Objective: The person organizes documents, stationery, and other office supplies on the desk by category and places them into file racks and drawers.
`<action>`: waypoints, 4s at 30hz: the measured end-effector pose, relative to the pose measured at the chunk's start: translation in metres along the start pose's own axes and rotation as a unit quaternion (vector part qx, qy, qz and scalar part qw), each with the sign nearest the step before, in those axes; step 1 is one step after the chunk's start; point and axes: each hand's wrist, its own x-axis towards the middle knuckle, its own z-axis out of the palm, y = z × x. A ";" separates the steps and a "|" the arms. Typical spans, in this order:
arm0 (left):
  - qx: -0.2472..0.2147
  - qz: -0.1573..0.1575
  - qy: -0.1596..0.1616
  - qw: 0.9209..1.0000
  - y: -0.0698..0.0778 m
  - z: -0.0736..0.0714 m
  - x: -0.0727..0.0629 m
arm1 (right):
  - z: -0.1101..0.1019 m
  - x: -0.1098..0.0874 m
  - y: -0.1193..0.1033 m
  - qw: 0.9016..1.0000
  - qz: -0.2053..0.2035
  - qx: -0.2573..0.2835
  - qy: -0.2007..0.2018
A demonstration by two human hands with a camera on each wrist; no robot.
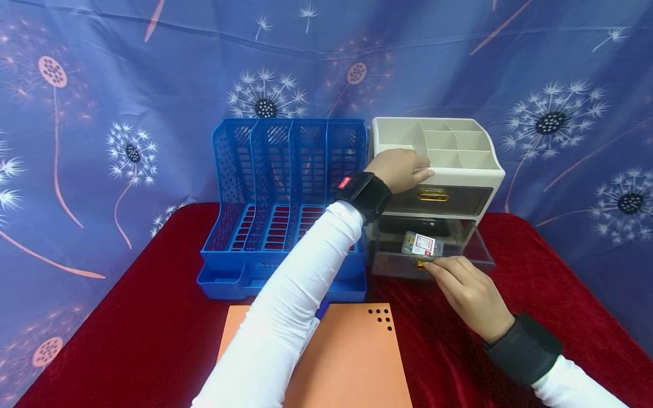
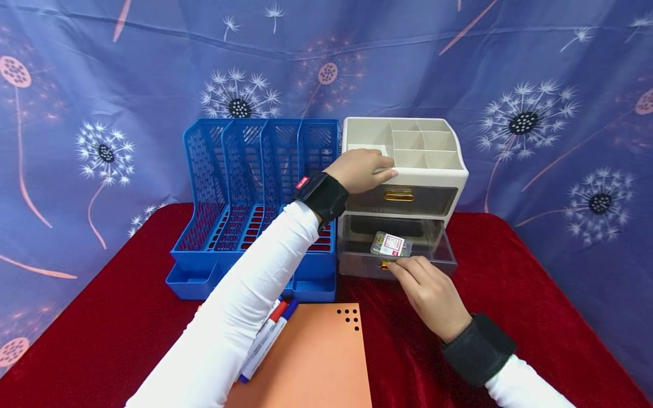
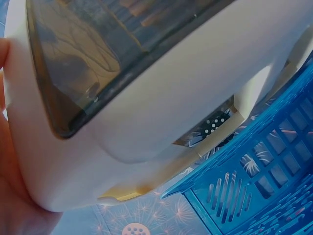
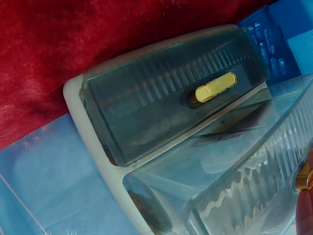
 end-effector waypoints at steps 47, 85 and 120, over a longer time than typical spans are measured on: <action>-0.010 -0.006 0.012 1.000 0.003 0.000 -0.003 | 0.050 0.019 0.035 0.982 0.185 -0.004 0.031; -0.006 -0.008 0.010 1.000 0.003 0.002 -0.003 | 0.058 0.009 0.029 0.987 0.154 0.010 0.037; -0.013 -0.008 0.010 1.000 0.003 0.003 -0.006 | 0.076 -0.003 0.011 0.978 0.122 -0.093 -0.143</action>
